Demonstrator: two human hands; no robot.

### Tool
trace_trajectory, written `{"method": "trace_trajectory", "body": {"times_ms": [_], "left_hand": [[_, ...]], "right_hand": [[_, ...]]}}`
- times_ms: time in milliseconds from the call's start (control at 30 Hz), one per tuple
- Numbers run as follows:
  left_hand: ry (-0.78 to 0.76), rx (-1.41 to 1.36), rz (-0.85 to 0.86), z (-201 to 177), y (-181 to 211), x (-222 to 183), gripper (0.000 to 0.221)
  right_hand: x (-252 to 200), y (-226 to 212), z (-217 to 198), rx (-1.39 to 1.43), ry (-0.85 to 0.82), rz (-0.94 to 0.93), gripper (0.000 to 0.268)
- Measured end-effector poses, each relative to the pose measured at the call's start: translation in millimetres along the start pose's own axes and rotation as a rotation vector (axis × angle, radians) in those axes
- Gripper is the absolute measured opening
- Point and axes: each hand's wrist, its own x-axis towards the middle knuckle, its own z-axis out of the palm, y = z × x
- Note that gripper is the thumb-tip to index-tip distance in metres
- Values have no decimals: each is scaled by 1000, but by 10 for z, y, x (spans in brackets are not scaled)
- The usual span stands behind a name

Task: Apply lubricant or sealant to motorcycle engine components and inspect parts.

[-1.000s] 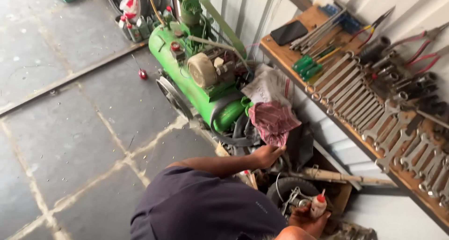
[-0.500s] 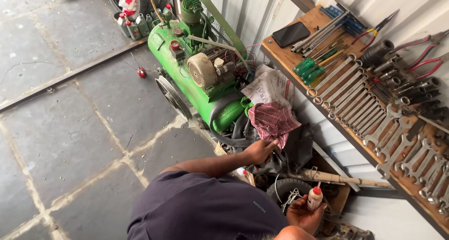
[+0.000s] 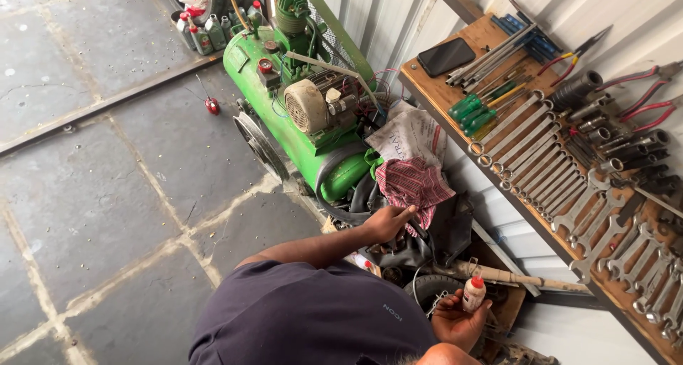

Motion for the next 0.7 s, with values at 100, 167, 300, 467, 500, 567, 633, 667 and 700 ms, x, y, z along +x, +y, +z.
{"method": "trace_trajectory", "body": {"times_ms": [100, 167, 300, 467, 500, 567, 633, 667, 700], "left_hand": [[9, 3, 40, -7, -17, 25, 70], [19, -23, 14, -14, -65, 75, 70], [48, 43, 74, -3, -299, 249, 79], [-26, -138, 0, -99, 112, 55, 64], [-51, -131, -7, -60, 37, 143, 64], [-27, -95, 59, 32, -122, 327, 74], [-102, -123, 26, 46, 29, 277, 71], [-144, -161, 4, 53, 108, 265, 68], [-190, -146, -15, 92, -653, 690, 68]], "right_hand": [[90, 5, -79, 36, 0, 52, 57], [122, 20, -47, 34, -45, 33, 54], [142, 70, -41, 48, -25, 45, 55], [148, 77, -149, 65, -46, 22, 57], [89, 66, -144, 74, -25, 8, 57], [-34, 58, -150, 95, -64, 3, 51], [-124, 60, -226, 115, -59, -24, 50], [-163, 63, -265, 120, -81, -37, 50], [-219, 78, -245, 138, -40, -61, 50]]}}
